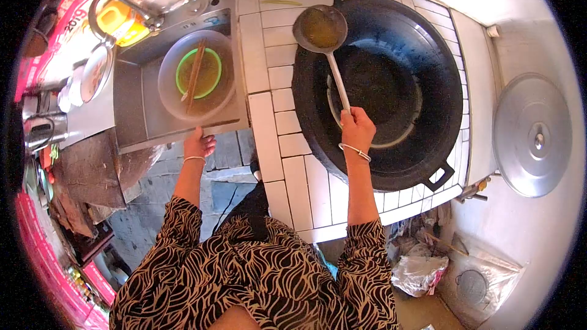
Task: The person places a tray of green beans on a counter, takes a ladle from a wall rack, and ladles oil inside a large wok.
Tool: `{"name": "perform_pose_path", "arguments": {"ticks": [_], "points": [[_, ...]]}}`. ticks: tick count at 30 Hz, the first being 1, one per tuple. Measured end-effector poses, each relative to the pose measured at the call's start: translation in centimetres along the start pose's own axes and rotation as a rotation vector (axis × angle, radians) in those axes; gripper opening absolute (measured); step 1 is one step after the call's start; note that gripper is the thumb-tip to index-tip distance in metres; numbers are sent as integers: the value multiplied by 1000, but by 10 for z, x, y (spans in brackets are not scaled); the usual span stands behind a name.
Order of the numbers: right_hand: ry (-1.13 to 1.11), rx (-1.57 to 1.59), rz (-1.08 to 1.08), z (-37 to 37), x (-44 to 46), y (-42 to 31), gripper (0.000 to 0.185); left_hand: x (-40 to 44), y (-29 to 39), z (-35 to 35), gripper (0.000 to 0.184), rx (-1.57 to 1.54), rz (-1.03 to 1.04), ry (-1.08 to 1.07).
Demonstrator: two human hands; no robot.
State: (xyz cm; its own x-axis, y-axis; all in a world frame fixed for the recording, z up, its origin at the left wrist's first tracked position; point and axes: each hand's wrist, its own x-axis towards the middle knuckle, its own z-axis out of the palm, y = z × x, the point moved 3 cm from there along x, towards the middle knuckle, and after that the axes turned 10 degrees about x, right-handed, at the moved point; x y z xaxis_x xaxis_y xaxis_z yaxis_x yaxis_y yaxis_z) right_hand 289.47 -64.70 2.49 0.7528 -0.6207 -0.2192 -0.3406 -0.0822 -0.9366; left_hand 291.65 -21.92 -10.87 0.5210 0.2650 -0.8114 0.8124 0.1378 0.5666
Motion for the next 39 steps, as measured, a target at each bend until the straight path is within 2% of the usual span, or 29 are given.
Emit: {"name": "perform_pose_path", "arguments": {"ticks": [2,6,10,13,17,21,24,30,34,39], "points": [[-53,-50,-45,13,-7,-16,15,6,-2,0,47,-8,-37,-26],[-97,-370,-276,46,-19,-31,15,0,-1,1,47,-22,-41,-13],[-71,-653,-587,85,-37,-53,14,0,0,1,46,-11,-15,-50],[-24,-711,-765,104,-43,-55,14,-4,2,1,44,-1,-6,-56],[36,-731,-843,92,-40,-56,11,-13,5,5,41,0,3,-38],[173,-581,-577,43,-24,-42,10,-15,9,12,40,13,-30,5],[251,-578,-378,0,-8,-16,14,1,0,-3,39,-15,-17,-109],[347,-941,185,-90,19,66,19,0,8,-1,42,-20,-15,-92],[423,-1055,294,-121,25,98,17,5,7,-10,43,-42,-22,-80],[404,-1072,319,-124,27,118,16,-8,15,-2,43,-32,5,-73]]}}
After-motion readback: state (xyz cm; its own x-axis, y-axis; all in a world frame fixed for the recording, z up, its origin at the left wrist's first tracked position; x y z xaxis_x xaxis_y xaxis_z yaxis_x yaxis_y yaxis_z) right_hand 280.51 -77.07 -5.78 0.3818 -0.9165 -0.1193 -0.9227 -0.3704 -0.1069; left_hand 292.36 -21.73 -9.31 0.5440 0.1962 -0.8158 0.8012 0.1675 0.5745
